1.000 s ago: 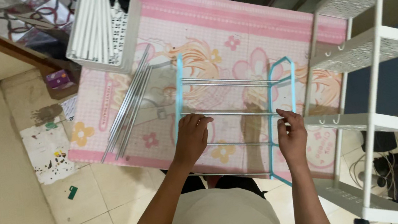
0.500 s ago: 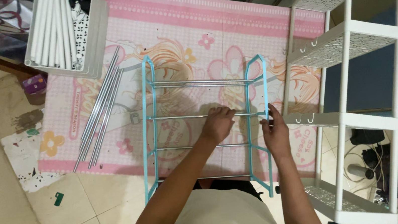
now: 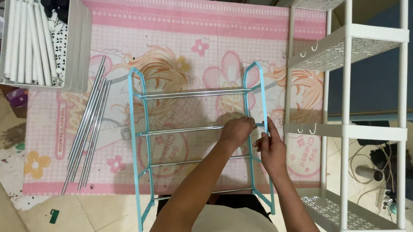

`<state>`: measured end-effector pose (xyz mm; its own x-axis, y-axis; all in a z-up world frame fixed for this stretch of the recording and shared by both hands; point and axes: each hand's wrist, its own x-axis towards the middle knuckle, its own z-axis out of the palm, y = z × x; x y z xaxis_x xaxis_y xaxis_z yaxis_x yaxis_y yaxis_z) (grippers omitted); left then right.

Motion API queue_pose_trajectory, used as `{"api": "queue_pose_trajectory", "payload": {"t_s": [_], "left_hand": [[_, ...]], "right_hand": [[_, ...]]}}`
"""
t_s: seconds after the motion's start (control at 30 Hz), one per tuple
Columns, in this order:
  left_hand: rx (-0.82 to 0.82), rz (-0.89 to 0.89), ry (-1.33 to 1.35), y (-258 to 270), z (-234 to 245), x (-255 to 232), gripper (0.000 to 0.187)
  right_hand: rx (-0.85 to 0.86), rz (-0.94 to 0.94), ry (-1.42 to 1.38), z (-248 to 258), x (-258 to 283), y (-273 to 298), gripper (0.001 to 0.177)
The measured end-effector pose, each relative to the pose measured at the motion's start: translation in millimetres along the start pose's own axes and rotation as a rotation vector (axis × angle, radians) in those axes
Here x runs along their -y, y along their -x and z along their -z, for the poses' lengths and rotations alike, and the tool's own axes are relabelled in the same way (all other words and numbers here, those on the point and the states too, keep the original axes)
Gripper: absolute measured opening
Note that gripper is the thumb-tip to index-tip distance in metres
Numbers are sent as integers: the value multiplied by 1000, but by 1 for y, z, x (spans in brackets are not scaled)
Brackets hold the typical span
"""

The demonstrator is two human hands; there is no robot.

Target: The person assembles a light blue metal rack by inserting multiple silver rods into the frame slots. They handle the rods one at a time, aligning and pushing them into place across several rows of the rack.

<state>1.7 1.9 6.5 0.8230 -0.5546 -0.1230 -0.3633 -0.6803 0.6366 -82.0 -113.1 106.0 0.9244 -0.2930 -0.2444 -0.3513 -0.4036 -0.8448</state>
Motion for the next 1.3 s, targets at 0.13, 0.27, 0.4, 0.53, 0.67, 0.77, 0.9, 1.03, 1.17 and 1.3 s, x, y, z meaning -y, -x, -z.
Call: {"api": "queue_pose_trajectory", "payload": {"t_s": [0.13,0.27,0.4,0.53,0.67,0.77,0.9,1.03,1.17,1.3], "left_hand": [[18,9,20,2,12,-2,28],[48,30,50,2,15,-1,31],[9,9,48,2,3,3,31],[-89,-68,-13,6,-3,9,26],[-198,-49,123,23,11,10,23],[-166,-43,89,28,27,5,23],[-154,3,57,24,31,-4,24],[-192,-52,80,25,20,-3,21],[-252,-200,89,28,16,0,14],[-271,-252,143,35,23,-17,9]], "right_hand": [[-6,-1,0,0,1,2,54],[-11,11,-37,1,-1,1,55],[-7,20,-5,2,-5,0,54],[-18,54,-21,3,-9,0,52],[-4,68,-29,1,-8,3,51],[-6,36,-13,-4,-5,5,51],[-10,17,16,-5,-4,7,52],[-22,41,-28,-1,-9,5,52],[-42,79,-50,3,-12,5,50],[-51,52,-50,3,-12,3,51]]}}
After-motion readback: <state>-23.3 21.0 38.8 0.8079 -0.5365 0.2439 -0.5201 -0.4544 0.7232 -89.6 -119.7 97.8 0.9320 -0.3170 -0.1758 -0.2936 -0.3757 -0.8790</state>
